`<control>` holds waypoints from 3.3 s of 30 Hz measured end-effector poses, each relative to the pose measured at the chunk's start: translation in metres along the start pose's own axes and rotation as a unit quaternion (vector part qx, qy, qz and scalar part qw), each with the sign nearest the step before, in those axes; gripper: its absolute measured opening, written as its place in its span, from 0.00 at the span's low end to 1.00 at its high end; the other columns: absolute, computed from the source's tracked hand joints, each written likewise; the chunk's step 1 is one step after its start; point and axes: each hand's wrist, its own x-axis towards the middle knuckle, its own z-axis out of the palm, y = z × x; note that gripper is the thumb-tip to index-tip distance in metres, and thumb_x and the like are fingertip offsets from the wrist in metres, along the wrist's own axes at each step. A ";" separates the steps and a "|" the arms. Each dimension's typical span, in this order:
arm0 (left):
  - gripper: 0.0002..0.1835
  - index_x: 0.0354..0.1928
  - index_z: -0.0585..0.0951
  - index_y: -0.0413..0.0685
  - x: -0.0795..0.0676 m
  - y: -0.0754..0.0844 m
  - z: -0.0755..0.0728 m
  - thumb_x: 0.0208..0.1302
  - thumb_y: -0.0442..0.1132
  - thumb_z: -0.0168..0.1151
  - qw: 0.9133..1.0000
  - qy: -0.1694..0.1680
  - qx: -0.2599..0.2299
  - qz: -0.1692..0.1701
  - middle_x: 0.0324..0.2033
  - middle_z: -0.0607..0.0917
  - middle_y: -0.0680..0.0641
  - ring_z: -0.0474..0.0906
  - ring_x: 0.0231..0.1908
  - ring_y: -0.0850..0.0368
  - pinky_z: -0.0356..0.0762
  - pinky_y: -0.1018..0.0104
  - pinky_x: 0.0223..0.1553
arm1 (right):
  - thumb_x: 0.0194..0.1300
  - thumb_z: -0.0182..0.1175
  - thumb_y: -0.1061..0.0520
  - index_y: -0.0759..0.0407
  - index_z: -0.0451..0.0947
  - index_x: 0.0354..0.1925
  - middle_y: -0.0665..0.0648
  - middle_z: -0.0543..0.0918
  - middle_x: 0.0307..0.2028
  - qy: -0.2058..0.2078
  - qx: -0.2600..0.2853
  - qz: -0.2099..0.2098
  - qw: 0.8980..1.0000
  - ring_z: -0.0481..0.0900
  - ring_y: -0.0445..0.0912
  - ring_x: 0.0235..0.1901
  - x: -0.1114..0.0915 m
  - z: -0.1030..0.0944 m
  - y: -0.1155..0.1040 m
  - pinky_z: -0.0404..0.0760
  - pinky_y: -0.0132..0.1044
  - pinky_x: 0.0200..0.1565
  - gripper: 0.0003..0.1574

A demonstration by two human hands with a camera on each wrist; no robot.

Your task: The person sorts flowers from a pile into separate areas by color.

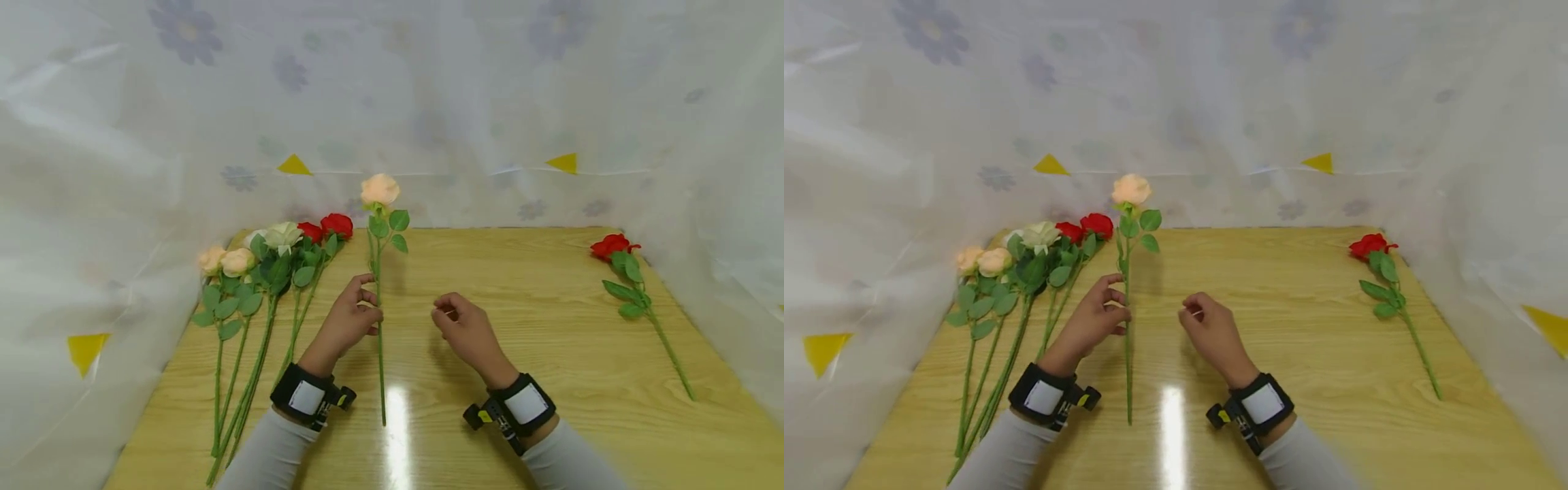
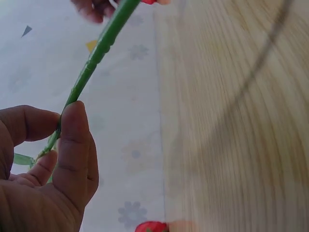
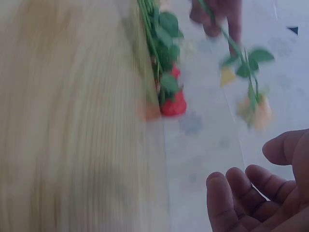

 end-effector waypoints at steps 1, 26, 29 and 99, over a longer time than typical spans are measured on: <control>0.33 0.68 0.58 0.49 0.003 -0.003 0.003 0.60 0.29 0.56 1.000 0.005 -0.007 0.001 0.42 0.68 0.40 0.73 0.33 0.50 0.81 0.54 0.30 | 0.69 0.52 0.45 0.50 0.73 0.50 0.55 0.80 0.41 -0.011 -0.003 -0.005 1.000 0.78 0.49 0.36 0.001 0.010 -0.006 0.80 0.42 0.33 0.16; 0.30 0.65 0.65 0.56 0.011 -0.005 0.041 0.61 0.34 0.60 0.996 0.039 0.022 0.077 0.41 0.74 0.41 0.74 0.30 0.53 0.81 0.53 0.32 | 0.69 0.53 0.57 0.51 0.71 0.49 0.54 0.77 0.31 -0.029 0.022 -0.003 0.999 0.77 0.44 0.22 -0.007 0.040 -0.019 0.81 0.38 0.23 0.11; 0.28 0.63 0.67 0.58 0.012 -0.008 0.036 0.61 0.39 0.62 0.993 0.064 0.057 0.086 0.39 0.76 0.45 0.75 0.30 0.54 0.79 0.58 0.28 | 0.68 0.53 0.58 0.56 0.70 0.50 0.55 0.77 0.33 -0.027 0.009 0.002 1.000 0.77 0.44 0.23 -0.006 0.033 -0.017 0.81 0.36 0.24 0.12; 0.06 0.35 0.76 0.33 -0.030 -0.044 -0.147 0.61 0.30 0.52 0.849 0.114 0.509 -0.081 0.22 0.76 0.39 0.72 0.21 0.47 0.67 0.56 0.21 | 0.69 0.45 0.36 0.69 0.63 0.43 0.66 0.76 0.36 -0.079 -0.260 0.217 0.938 0.71 0.51 0.28 -0.059 -0.189 0.126 0.68 0.40 0.26 0.34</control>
